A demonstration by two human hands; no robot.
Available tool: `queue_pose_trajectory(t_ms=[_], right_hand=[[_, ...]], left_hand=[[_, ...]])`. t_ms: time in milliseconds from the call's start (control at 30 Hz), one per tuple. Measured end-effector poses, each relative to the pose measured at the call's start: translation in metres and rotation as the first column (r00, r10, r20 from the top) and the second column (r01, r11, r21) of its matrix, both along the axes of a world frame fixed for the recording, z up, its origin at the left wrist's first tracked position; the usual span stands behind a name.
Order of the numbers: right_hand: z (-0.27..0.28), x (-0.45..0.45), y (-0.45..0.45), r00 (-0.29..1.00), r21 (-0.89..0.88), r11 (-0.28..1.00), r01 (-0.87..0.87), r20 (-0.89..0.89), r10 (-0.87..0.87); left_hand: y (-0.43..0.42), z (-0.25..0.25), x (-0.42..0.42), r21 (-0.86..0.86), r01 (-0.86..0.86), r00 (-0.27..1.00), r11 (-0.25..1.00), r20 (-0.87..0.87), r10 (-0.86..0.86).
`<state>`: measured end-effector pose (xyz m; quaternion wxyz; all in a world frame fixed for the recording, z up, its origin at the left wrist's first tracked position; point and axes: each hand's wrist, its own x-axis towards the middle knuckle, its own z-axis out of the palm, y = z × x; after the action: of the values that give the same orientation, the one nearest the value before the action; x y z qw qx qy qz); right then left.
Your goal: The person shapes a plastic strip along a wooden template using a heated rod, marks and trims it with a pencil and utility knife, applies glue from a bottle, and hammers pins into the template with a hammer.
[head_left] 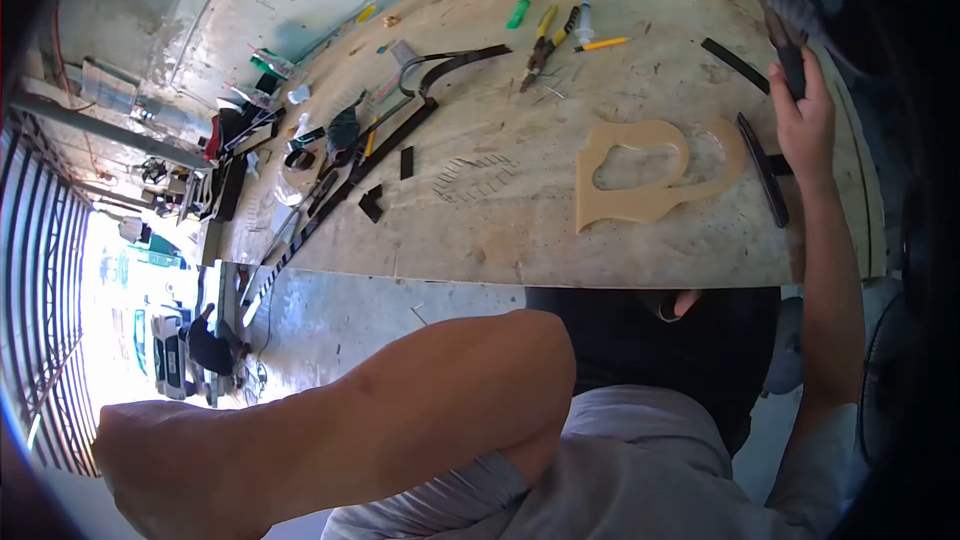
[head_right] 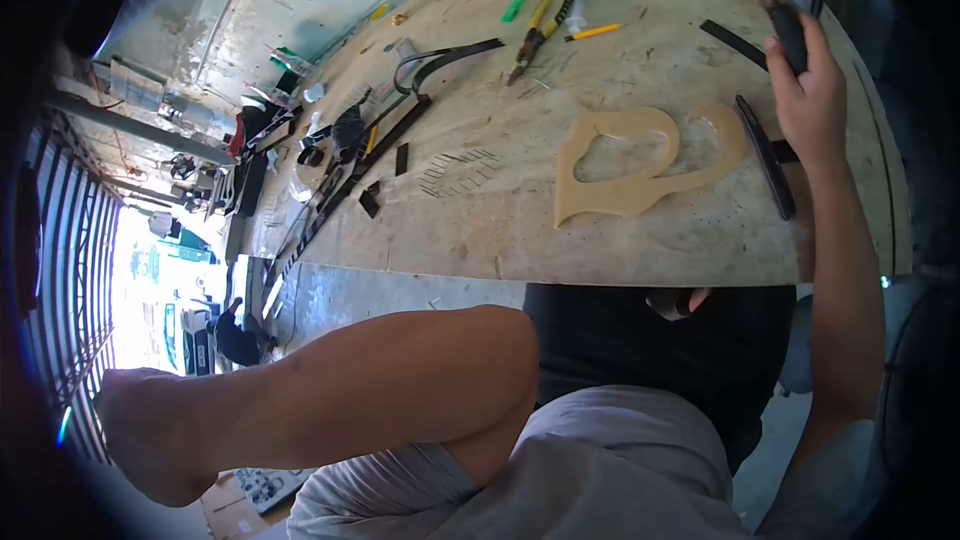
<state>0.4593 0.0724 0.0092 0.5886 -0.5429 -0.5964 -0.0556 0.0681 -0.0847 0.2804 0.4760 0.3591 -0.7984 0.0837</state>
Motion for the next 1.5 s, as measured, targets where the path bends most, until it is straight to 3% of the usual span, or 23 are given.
queue_pose_trajectory(t_ms=[267,367,467,567,600,667,767,867,1000,1067,1133,1233,1333,1400,1500], right_hand=[[0.01,-0.017,-0.005,0.986,0.15,0.988,-0.02,0.165,-0.005],[0.0,-0.008,-0.004,0.993,0.066,0.997,-0.029,0.12,0.021],[0.005,-0.018,-0.002,0.989,0.206,0.978,-0.01,0.149,-0.021],[0.017,-0.04,-0.023,0.967,0.03,0.973,0.23,0.108,-0.232],[0.015,-0.033,-0.018,0.98,0.028,0.985,0.167,0.105,-0.17],[0.005,-0.017,-0.006,0.995,0.016,0.999,0.033,0.098,-0.035],[0.024,-0.041,-0.014,0.992,0.098,0.988,-0.116,-0.04,0.12],[0.086,-0.111,-0.092,0.856,-0.159,0.901,-0.404,-0.412,0.311],[0.101,-0.188,-0.174,0.618,-0.169,0.696,-0.698,-0.635,0.465],[0.079,-0.208,-0.177,0.629,-0.215,0.652,-0.727,-0.589,0.507],[0.05,-0.218,-0.17,0.785,-0.29,0.735,-0.613,-0.331,0.525],[0.037,-0.217,-0.164,0.757,-0.41,0.645,-0.645,-0.46,0.465],[0.072,-0.205,-0.167,0.476,-0.288,0.422,-0.86,-0.752,0.456],[0.072,-0.215,-0.173,0.541,-0.268,0.493,-0.828,-0.617,0.572],[0.07,-0.212,-0.176,0.621,-0.358,0.509,-0.783,-0.499,0.604]], left_hand=[[0.025,-0.012,0.038,-0.015,0.23,0.968,0.973,0.108,-0.227],[0.027,-0.013,0.046,-0.001,0.269,0.956,0.963,0.12,-0.267],[0.02,-0.006,0.045,0.013,0.327,0.936,0.945,0.132,-0.325],[-0.004,0.009,0.043,0.021,0.402,0.9,0.915,0.175,-0.4],[-0.007,0.011,0.046,0.04,0.435,0.881,0.9,0.189,-0.434],[0.004,0.0,0.055,0.076,0.328,0.935,0.942,0.119,-0.335],[0.016,-0.008,0.061,0.073,0.316,0.942,0.946,0.099,-0.322],[0.006,-0.002,0.047,0.062,0.302,0.948,0.951,0.081,-0.307],[-0.013,0.004,0.032,0.073,0.261,0.963,0.963,0.046,-0.264],[-0.02,0.006,0.027,0.075,0.236,0.971,0.969,0.023,-0.239],[-0.023,0.005,0.025,0.076,0.222,0.975,0.972,0.006,-0.223],[-0.022,0.002,0.025,0.087,0.202,0.979,0.976,0.002,-0.203],[-0.024,0.003,0.022,0.111,0.173,0.984,0.979,0.011,-0.176],[-0.026,0.004,0.02,0.12,0.164,0.986,0.979,0.01,-0.167],[-0.032,0.008,0.016,0.137,0.151,0.989,0.979,-0.016,-0.15]])
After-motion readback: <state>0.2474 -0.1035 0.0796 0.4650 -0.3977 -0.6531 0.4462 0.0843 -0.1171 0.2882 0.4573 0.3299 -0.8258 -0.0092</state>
